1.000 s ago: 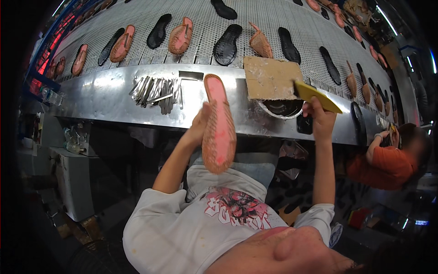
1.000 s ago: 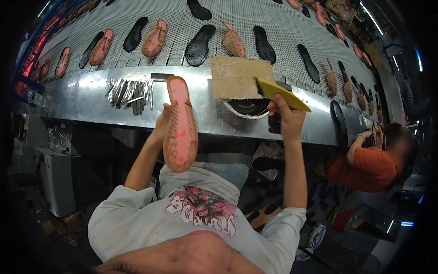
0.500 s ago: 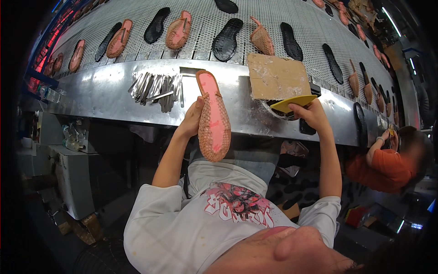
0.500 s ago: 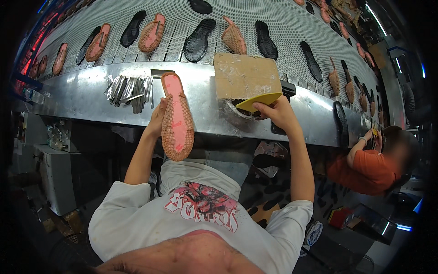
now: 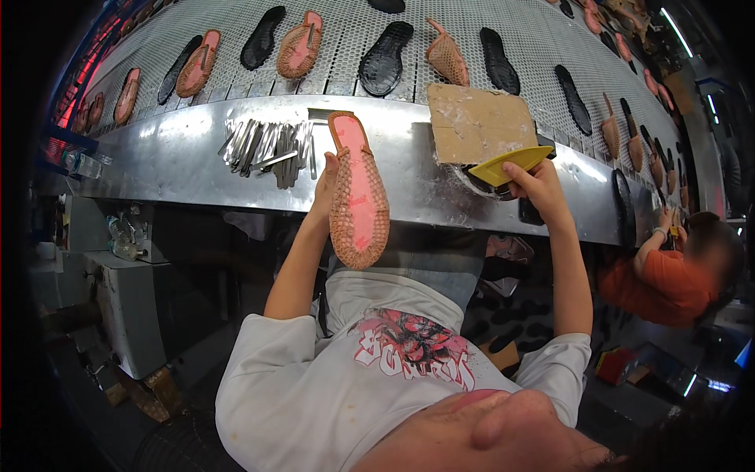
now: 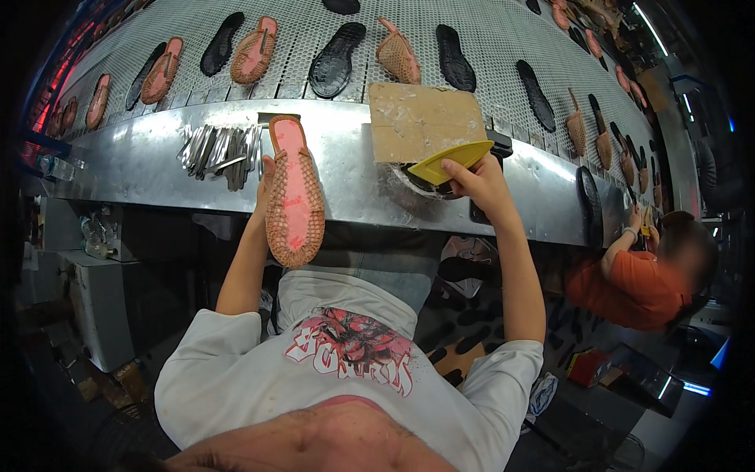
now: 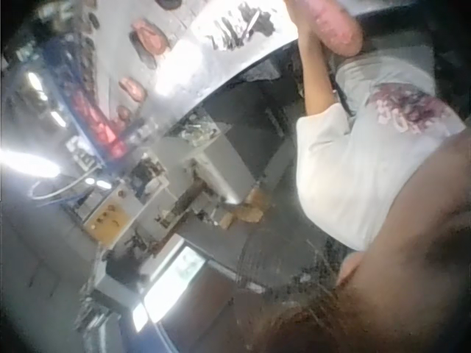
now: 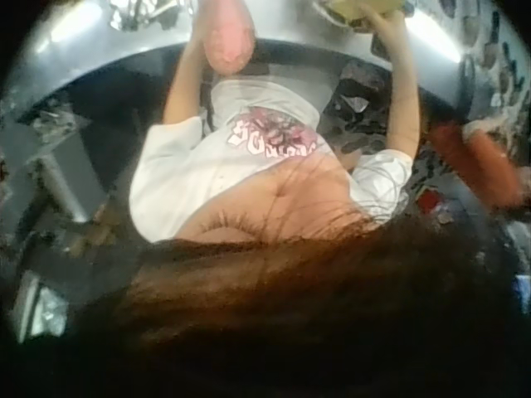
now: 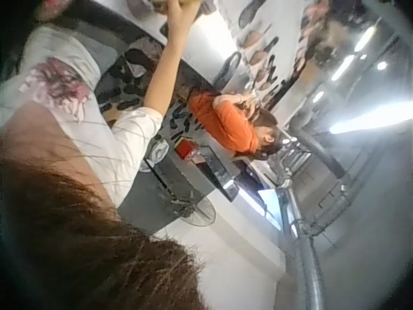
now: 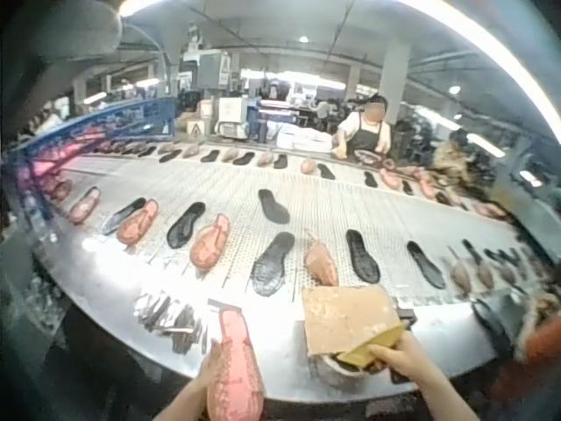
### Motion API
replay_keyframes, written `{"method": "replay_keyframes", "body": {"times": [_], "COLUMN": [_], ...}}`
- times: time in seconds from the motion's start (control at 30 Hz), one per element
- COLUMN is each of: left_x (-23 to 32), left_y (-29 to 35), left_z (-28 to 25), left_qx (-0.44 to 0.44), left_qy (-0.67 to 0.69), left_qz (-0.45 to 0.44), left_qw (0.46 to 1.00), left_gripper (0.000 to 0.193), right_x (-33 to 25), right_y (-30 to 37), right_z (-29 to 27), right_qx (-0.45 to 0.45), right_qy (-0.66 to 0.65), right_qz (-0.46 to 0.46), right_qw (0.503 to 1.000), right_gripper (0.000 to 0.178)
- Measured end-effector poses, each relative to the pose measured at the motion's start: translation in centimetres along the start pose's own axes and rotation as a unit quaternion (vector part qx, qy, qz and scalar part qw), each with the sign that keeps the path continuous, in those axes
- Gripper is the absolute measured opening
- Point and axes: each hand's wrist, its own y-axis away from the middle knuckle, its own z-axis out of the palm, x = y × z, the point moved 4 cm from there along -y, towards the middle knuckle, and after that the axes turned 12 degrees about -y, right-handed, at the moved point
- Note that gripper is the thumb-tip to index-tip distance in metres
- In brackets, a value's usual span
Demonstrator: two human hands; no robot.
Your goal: Applying glue or adhesive to the underside of pink shoe soles using a specialized applicator tool on an assembly line.
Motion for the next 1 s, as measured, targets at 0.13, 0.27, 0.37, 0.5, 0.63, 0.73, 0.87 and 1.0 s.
{"method": "replay_keyframes", "body": {"times": [0.13,0.27,0.37,0.5,0.63,0.73,0.87,1.0], "left_x": [0.2,-0.1,-0.3,-1.2,3.8,4.4,4.0,4.1], "left_y": [-0.5,-0.1,0.3,-0.1,3.7,4.2,4.2,3.9], "left_z": [0.1,0.0,0.4,2.5,6.9,6.5,6.9,7.4], "left_qx": [0.023,-0.008,-0.042,0.027,-0.072,-0.05,-0.102,-0.063], "left_qy": [0.03,0.098,0.057,-0.111,0.024,0.014,0.017,0.027], "left_qz": [-0.007,-0.023,0.01,0.069,0.024,0.029,0.025,0.023], "left_qw": [0.999,0.995,0.997,0.991,0.997,0.998,0.994,0.997], "left_gripper": [0.075,0.068,0.065,0.061,0.061,0.061,0.06,0.063], "right_x": [0.5,-0.3,-1.4,-3.3,-4.2,-5.8,-6.6,-6.5], "right_y": [0.0,1.0,2.7,5.1,5.9,7.0,7.8,7.4], "right_z": [-0.2,1.1,4.5,9.6,11.8,13.5,13.9,13.7], "right_qx": [0.018,-0.012,0.017,0.026,0.014,-0.113,-0.226,-0.108], "right_qy": [-0.037,-0.279,-0.339,-0.297,-0.027,0.147,0.099,0.164], "right_qz": [0.041,0.121,0.081,-0.076,-0.167,-0.287,-0.345,-0.35], "right_qw": [0.998,0.953,0.937,0.951,0.985,0.94,0.905,0.916], "right_gripper": [0.022,0.027,0.031,0.035,0.012,0.017,0.017,0.017]}}
